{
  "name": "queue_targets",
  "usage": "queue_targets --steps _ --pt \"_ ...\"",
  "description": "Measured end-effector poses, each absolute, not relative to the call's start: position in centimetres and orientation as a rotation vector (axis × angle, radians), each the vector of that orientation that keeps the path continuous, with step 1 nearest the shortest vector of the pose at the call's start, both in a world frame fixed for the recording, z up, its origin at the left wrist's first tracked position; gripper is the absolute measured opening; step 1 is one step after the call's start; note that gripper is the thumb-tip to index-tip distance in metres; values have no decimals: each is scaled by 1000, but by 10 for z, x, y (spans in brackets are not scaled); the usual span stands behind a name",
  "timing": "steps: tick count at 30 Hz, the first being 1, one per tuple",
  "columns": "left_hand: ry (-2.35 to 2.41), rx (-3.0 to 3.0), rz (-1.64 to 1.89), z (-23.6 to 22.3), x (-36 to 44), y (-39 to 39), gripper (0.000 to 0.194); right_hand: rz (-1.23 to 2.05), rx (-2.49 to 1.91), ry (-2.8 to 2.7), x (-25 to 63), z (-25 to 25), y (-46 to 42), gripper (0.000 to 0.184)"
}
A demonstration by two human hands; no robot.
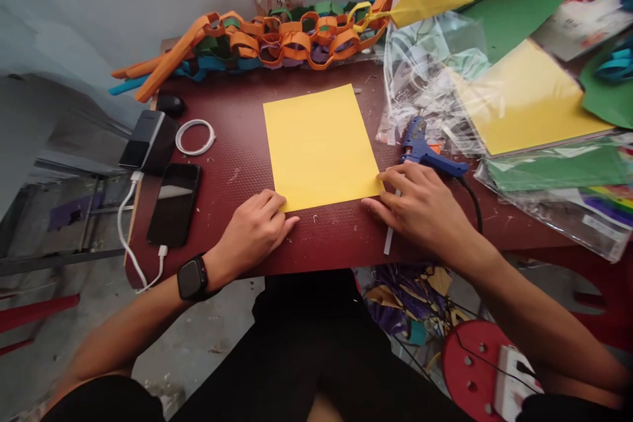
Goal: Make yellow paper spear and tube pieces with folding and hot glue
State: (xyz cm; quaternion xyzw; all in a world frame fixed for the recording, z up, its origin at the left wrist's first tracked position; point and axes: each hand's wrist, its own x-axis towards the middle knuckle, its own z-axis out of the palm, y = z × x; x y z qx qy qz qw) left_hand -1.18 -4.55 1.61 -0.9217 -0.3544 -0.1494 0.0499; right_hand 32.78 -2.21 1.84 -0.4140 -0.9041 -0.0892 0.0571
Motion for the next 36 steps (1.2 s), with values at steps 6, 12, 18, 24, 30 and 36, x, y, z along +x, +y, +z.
queue_targets --steps 6,12,18,24,30,36 --pt "-1053 -2819 -434 13 -4 -36 33 -254 -1080 -2815 315 22 -12 32" --pt "-984 -2808 -288 18 6 -23 22 -157 -917 -2948 288 17 5 33" --pt "-940 -2765 -212 17 7 -22 12 -243 -867 -2963 287 15 12 30" --pt "-968 -2782 -246 22 7 -15 23 -116 -897 -3006 282 21 21 26" --pt "-1100 -2853 -268 27 3 -6 25 151 -859 -3043 287 28 40 35" --pt "-1174 -2866 -257 23 1 3 25 346 -909 -3116 290 34 56 24"
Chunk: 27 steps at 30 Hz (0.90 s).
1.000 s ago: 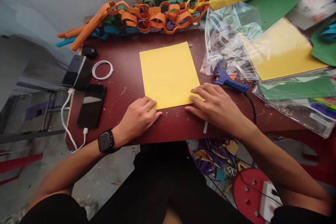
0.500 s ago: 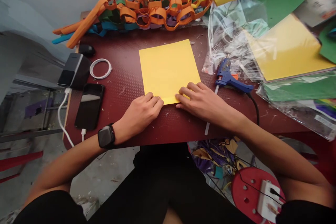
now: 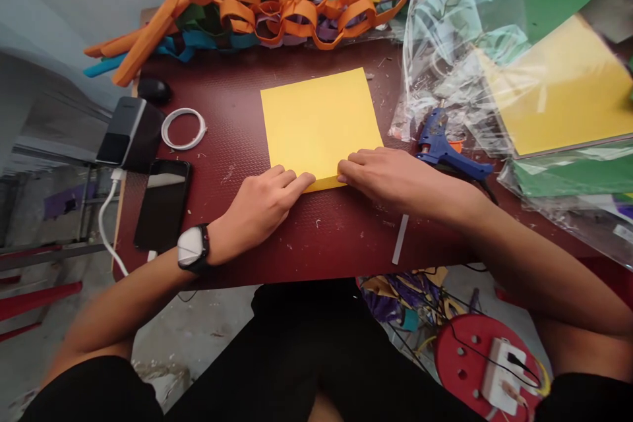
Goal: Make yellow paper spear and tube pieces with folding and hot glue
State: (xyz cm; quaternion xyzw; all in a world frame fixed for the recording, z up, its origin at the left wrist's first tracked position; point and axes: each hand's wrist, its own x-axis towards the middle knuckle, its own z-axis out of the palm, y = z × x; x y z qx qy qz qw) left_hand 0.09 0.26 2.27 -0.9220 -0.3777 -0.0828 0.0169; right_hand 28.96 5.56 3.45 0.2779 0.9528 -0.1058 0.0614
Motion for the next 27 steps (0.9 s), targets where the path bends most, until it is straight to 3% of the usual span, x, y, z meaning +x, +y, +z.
queue_targets --steps 4,11,18,24,27 --pt "-1171 -2819 -319 17 1 5 29 -223 935 2884 285 29 59 16" --pt "-1017 -2753 -305 13 1 7 23 116 967 2939 280 19 56 21" --pt "-991 -2805 -263 15 0 -4 25 60 940 2995 297 20 55 29" --pt "-975 -2769 -219 19 3 -14 40 167 1060 2962 320 27 45 31" --pt "-955 -2744 -271 18 2 -10 30 190 1140 2941 327 28 41 34"
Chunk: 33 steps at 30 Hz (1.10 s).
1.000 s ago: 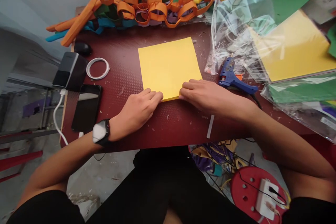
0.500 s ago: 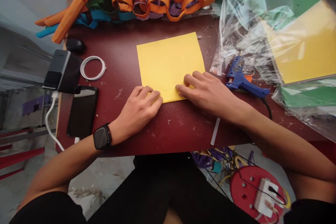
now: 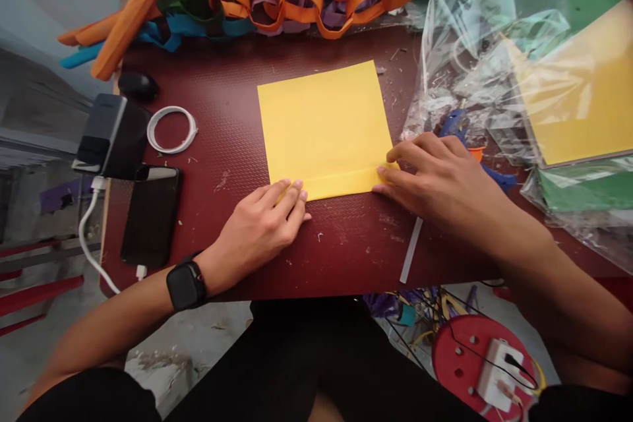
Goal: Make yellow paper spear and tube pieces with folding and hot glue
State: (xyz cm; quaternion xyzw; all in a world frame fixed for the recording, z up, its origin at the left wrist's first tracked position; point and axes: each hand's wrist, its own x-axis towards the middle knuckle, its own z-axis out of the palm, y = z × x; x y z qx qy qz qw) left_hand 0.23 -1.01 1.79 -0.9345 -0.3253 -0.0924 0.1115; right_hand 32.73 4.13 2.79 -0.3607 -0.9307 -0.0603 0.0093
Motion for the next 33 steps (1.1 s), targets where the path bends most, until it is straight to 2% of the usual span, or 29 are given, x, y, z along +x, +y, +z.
queue_targets --steps 2,6,15,18,26,29,33 --pt "-959 -2742 -282 16 1 -6 24 -201 -1133 -2900 326 28 40 35" --pt "-1016 -2795 -308 14 -2 1 24 -122 -1060 -2949 312 27 42 36" --pt "-1280 -2898 -680 6 -7 19 23 48 -1070 -2986 298 33 62 41" --pt "-1317 -2858 -788 -1 -7 24 25 33 -1099 -2989 296 34 69 36" --pt "-1324 -2723 -533 -6 -3 23 26 63 -1177 -2966 288 22 80 28" --pt "-1296 -2725 -416 -4 -1 24 33 -5 -1195 -2988 286 22 76 31" --pt "-1337 -2711 -359 -3 0 25 32 -138 -1174 -2955 286 21 69 39"
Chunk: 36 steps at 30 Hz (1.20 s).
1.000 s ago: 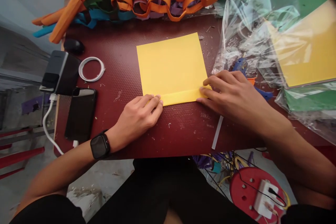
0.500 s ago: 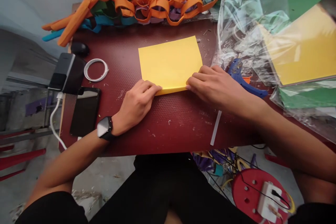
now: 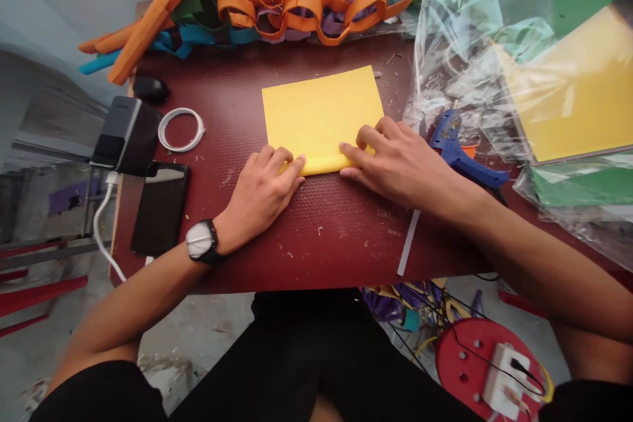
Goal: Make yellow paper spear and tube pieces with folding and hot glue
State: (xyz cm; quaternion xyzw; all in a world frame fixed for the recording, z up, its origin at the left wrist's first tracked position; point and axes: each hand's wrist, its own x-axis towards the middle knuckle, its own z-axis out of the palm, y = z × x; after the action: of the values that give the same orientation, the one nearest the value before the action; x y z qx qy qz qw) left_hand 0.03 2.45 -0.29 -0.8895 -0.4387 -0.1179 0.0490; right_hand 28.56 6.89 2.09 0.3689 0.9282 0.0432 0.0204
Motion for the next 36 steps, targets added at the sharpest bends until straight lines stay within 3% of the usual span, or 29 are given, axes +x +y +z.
queue_targets --steps 7,13,26,36 --pt "-1375 -2716 -367 -2 1 25 29 223 1070 2895 289 14 69 48" --pt "-1382 -2700 -364 -4 2 26 29 253 1027 2959 289 16 70 30" --pt "-1310 -2658 -505 -6 3 24 19 224 936 3031 292 13 72 22" --pt "-1418 -2696 -387 -3 4 25 29 129 1147 3044 287 8 73 34"
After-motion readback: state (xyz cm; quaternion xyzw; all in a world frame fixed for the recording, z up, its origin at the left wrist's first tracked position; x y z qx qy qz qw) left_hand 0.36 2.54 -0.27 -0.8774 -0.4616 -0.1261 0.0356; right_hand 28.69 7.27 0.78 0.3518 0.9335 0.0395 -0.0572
